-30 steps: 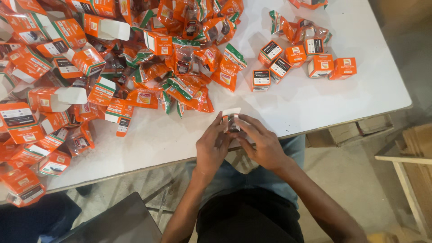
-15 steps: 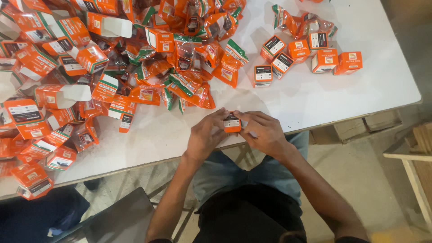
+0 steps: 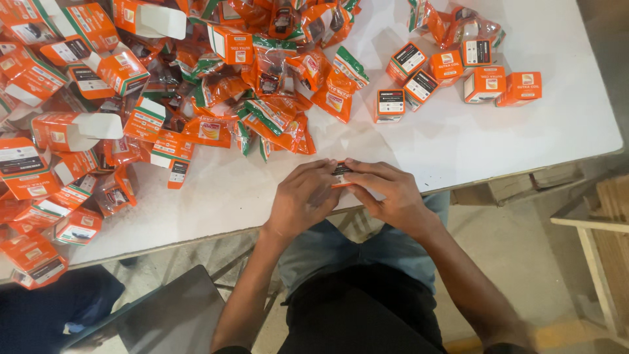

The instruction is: The person picks plastic-wrapped toy vehicles one at a time from a large pile on the table, places one into a white cardboard insert, folds an orange retail box closed around it, and sets the finished box on the table with other completed boxes.

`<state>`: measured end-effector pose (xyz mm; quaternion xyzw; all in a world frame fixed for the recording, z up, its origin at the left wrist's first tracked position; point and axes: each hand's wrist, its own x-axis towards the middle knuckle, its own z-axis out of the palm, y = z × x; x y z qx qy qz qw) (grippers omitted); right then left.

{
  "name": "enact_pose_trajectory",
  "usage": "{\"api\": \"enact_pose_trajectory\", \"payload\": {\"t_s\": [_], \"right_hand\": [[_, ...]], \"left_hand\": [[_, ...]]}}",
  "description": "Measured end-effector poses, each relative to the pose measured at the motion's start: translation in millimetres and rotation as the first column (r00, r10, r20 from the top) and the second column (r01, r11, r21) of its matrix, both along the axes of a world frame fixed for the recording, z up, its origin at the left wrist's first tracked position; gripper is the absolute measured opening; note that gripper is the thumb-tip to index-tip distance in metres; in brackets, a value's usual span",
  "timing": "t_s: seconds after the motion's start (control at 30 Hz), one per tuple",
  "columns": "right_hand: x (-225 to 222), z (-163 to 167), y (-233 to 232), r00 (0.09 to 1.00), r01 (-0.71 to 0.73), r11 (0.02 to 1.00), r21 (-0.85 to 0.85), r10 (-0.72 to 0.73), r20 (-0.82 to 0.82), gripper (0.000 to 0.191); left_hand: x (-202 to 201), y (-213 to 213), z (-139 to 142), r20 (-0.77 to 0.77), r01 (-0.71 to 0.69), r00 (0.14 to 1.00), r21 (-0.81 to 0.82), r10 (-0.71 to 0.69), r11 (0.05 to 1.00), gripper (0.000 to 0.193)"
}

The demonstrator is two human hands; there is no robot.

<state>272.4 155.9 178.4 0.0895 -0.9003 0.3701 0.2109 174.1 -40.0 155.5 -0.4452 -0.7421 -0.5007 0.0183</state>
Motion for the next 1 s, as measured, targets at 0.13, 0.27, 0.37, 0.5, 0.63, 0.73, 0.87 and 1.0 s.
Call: {"api": "enact_pose_trajectory", "payload": {"t_s": [0.13, 0.27, 0.37, 0.5, 0.63, 0.73, 0.87, 1.0], "right_hand": [[2, 0, -5, 0.999, 0.036, 0.995, -0.088, -0.038, -0.018, 0.025], [7, 6, -4, 1.000, 0.001, 0.999, 0.044, -0.002, 0.023, 0.024], [14, 8, -3, 0.999, -0.031, 0.973, 0.227, 0.024, 0.034, 0.023], [12, 0, -8, 0.991, 0.109, 0.925, 0.365, -0.073, -0.112, 0.020], [-5, -5, -2, 0.917, 0.388, 0.779, 0.492, -0.380, -0.121, 0.027], [-16, -4, -9, 0.920, 0.390, 0.834, 0.390, -0.340, -0.194, 0.051], [-36, -7, -39, 0.991, 0.118, 0.974, 0.196, -0.103, -0.084, 0.063], [-59, -19, -44, 0.985, 0.117, 0.988, 0.101, -0.102, -0.138, 0.052]], "left_hand": [[-3, -3, -4, -0.040, 0.039, 0.998, 0.025, -0.038, 0.999, 0.024], [-5, -9, 4, -0.090, 0.106, 0.990, -0.010, -0.106, 0.994, 0.023], [-6, -8, 16, -0.181, 0.094, 0.976, -0.146, -0.120, 0.985, 0.023], [-23, -7, 27, -0.276, 0.114, 0.946, -0.208, -0.170, 0.971, 0.027], [-56, -22, 24, -0.486, -0.213, 0.870, -0.219, 0.082, 0.952, 0.036], [-73, -24, 13, -0.521, -0.304, 0.843, -0.253, 0.136, 0.918, 0.024], [-67, -17, 6, -0.449, -0.283, 0.875, -0.175, 0.179, 0.943, 0.026], [-52, -16, 21, -0.263, -0.101, 0.961, -0.061, 0.081, 0.993, 0.019]]}}
